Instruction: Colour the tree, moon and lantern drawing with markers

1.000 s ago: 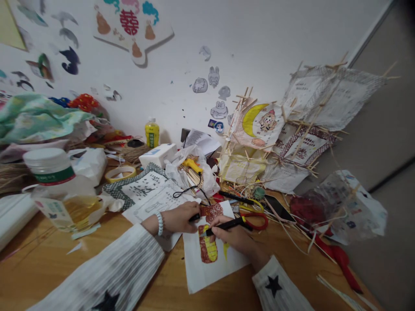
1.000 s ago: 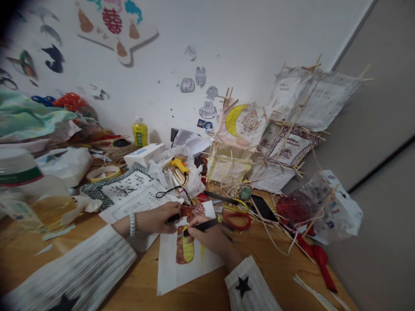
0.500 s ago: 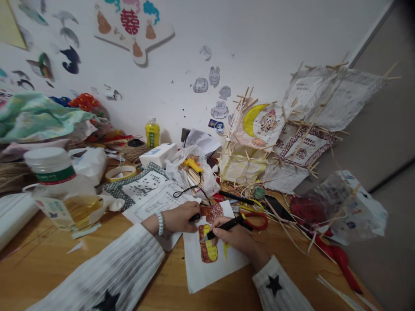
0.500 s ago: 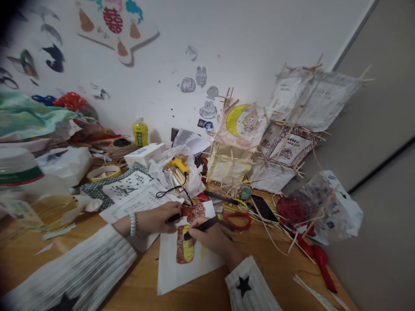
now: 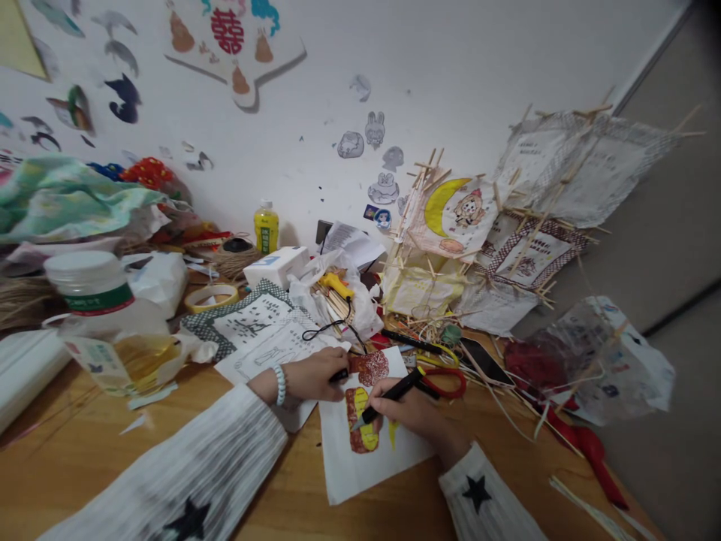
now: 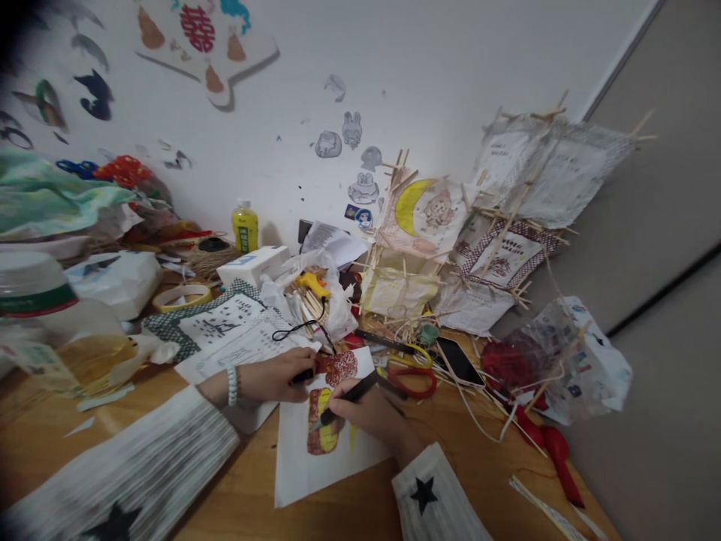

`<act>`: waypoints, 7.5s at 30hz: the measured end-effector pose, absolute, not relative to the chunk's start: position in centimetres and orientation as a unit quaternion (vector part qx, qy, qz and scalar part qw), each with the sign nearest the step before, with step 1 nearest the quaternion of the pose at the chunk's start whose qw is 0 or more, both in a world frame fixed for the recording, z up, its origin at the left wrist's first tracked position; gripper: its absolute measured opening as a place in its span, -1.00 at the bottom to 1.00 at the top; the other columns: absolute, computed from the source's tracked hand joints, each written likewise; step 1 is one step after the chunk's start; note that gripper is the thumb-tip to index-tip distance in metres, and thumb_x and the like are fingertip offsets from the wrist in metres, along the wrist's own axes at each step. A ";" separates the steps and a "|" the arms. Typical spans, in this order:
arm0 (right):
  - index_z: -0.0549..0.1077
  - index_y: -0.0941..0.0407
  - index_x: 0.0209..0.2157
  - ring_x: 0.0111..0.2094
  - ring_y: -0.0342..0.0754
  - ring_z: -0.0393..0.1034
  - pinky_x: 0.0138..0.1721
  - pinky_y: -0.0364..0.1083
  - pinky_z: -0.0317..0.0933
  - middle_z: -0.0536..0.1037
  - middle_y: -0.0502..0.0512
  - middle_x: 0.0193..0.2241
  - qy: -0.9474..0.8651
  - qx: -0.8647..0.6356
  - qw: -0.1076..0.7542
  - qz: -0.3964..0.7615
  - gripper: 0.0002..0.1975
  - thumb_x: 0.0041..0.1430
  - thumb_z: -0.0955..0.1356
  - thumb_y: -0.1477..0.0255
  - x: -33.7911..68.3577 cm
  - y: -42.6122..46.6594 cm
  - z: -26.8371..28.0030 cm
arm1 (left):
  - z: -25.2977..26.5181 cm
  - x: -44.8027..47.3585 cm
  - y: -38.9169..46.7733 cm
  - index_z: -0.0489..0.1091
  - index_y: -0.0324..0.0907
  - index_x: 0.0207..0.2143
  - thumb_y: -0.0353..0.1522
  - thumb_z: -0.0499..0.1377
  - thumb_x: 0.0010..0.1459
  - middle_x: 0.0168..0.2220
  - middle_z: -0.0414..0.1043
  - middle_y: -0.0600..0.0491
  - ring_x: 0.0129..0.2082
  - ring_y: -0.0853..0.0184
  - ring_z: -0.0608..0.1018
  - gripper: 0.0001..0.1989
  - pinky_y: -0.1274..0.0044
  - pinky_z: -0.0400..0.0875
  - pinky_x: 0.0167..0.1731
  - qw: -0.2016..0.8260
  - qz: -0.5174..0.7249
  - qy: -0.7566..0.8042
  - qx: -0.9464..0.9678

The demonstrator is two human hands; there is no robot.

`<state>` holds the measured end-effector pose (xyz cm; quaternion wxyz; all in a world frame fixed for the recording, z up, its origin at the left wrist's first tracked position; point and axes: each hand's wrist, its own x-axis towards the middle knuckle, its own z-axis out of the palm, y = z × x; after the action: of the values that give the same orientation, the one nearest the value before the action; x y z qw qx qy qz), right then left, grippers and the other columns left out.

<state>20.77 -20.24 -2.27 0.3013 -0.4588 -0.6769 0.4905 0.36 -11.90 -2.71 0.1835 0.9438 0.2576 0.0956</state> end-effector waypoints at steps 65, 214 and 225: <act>0.44 0.20 -0.52 -0.63 -0.18 0.33 -0.57 -0.18 0.21 0.44 -0.01 -0.63 -0.653 -0.451 0.291 0.535 -0.59 -0.15 0.42 0.10 21.5 -20.0 -3.1 | -2.2 0.5 -12.2 0.29 -0.19 -0.36 -0.41 0.20 -0.11 -0.21 0.30 -0.02 -0.19 0.24 0.37 -0.80 0.49 0.27 -0.12 0.168 0.082 0.260 0.947; 0.27 0.12 -0.57 -0.60 -0.18 0.20 -0.54 -0.19 0.09 0.30 -0.09 -0.67 -0.653 -0.500 0.357 0.444 -0.86 0.02 0.27 0.42 21.3 -19.1 -3.8 | -1.9 0.6 -12.1 0.29 -0.21 -0.37 -0.41 0.21 -0.11 -0.22 0.30 -0.01 -0.19 0.25 0.37 -0.80 0.51 0.26 -0.13 0.169 0.066 0.266 0.947; 0.27 0.11 -0.54 -0.60 -0.17 0.23 -0.53 -0.17 0.11 0.32 -0.09 -0.67 -0.641 -0.490 0.383 0.450 -0.84 0.01 0.27 0.33 21.2 -18.9 -4.2 | -2.1 0.5 -12.1 0.29 -0.20 -0.36 -0.39 0.19 -0.11 -0.22 0.30 0.00 -0.19 0.25 0.36 -0.80 0.50 0.26 -0.12 0.175 0.077 0.261 0.946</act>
<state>21.24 -18.94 -4.25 0.3832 -0.4899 -0.6411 0.4496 0.50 -12.07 -2.11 0.1749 0.9463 0.2605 0.0773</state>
